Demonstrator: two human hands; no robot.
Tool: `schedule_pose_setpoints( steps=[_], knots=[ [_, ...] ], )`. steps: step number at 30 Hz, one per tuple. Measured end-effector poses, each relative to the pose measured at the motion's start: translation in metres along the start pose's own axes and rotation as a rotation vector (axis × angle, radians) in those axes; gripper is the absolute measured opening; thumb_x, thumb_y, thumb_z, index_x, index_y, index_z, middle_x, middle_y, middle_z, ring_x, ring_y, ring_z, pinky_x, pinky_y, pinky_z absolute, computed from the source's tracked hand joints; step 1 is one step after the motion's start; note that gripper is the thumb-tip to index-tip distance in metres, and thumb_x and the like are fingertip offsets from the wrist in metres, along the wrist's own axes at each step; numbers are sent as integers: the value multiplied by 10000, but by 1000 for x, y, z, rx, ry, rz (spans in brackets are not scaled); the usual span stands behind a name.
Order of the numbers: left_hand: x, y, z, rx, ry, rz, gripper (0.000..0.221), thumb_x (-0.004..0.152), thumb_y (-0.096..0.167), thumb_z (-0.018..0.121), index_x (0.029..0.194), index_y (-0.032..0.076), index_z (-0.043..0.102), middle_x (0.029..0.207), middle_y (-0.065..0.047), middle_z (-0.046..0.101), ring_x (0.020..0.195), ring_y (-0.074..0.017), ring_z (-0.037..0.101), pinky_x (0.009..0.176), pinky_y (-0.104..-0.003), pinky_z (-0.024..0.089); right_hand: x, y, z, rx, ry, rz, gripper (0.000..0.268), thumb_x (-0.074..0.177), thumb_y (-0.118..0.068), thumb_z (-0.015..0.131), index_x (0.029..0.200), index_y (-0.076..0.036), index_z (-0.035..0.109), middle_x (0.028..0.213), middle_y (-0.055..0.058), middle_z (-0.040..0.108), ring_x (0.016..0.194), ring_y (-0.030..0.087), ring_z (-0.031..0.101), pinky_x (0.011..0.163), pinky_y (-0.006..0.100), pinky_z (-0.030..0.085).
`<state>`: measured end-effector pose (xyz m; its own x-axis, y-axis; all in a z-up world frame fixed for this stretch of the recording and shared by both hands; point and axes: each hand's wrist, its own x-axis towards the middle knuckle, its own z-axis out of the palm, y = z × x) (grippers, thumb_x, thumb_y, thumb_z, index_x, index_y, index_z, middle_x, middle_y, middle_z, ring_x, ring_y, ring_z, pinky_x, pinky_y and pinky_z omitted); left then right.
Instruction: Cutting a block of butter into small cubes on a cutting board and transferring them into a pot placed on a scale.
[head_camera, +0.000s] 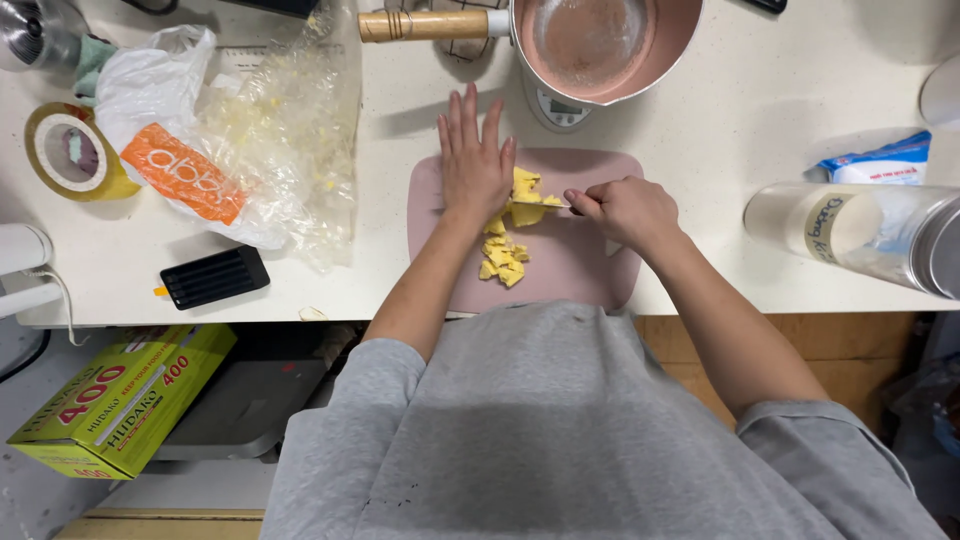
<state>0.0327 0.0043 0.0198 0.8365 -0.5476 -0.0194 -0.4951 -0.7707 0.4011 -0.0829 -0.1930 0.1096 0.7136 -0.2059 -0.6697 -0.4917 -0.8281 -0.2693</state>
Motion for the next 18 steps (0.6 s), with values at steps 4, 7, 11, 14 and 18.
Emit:
schedule_pose_setpoints(
  steps=[4, 7, 11, 14, 18],
  knots=[
    [-9, -6, 12, -5, -10, -3, 575, 1056, 352, 520, 1551, 87, 398, 1675, -207, 192, 1569, -414, 123, 1280, -594, 110, 14, 8, 21, -60, 47, -80, 501, 983, -661, 465, 936, -309, 819, 768, 40, 744, 755, 284, 718, 663, 432, 577],
    [-14, -7, 15, -4, 5, -15, 580, 1047, 349, 528, 1547, 82, 403, 1662, -226, 200, 1560, -433, 131, 1274, -597, 109, 7, 5, 12, -81, 29, -90, 497, 982, -668, 459, 961, -315, 809, 768, 42, 745, 745, 281, 723, 670, 432, 578],
    [-15, 4, -14, -29, -15, -62, 579, 1045, 358, 539, 1541, 90, 410, 1660, -237, 198, 1558, -455, 116, 1266, -606, 93, -9, -6, -14, -77, -27, -69, 506, 969, -687, 443, 949, -330, 801, 676, 21, 736, 718, 245, 730, 664, 428, 575],
    [-29, 7, -13, -32, -56, -102, 587, 1045, 367, 531, 1544, 85, 403, 1662, -240, 192, 1560, -458, 104, 1264, -609, 82, -11, -4, -5, -64, -80, -60, 520, 966, -697, 435, 941, -328, 801, 623, 6, 713, 700, 225, 732, 656, 425, 574],
    [-27, 2, 0, -16, -43, -127, 616, 1049, 385, 510, 1556, 63, 371, 1652, -261, 176, 1545, -463, 90, 1251, -608, 69, 5, 0, 5, -89, -85, -74, 550, 974, -702, 420, 941, -313, 807, 621, 10, 693, 702, 242, 719, 660, 429, 569]
  ],
)
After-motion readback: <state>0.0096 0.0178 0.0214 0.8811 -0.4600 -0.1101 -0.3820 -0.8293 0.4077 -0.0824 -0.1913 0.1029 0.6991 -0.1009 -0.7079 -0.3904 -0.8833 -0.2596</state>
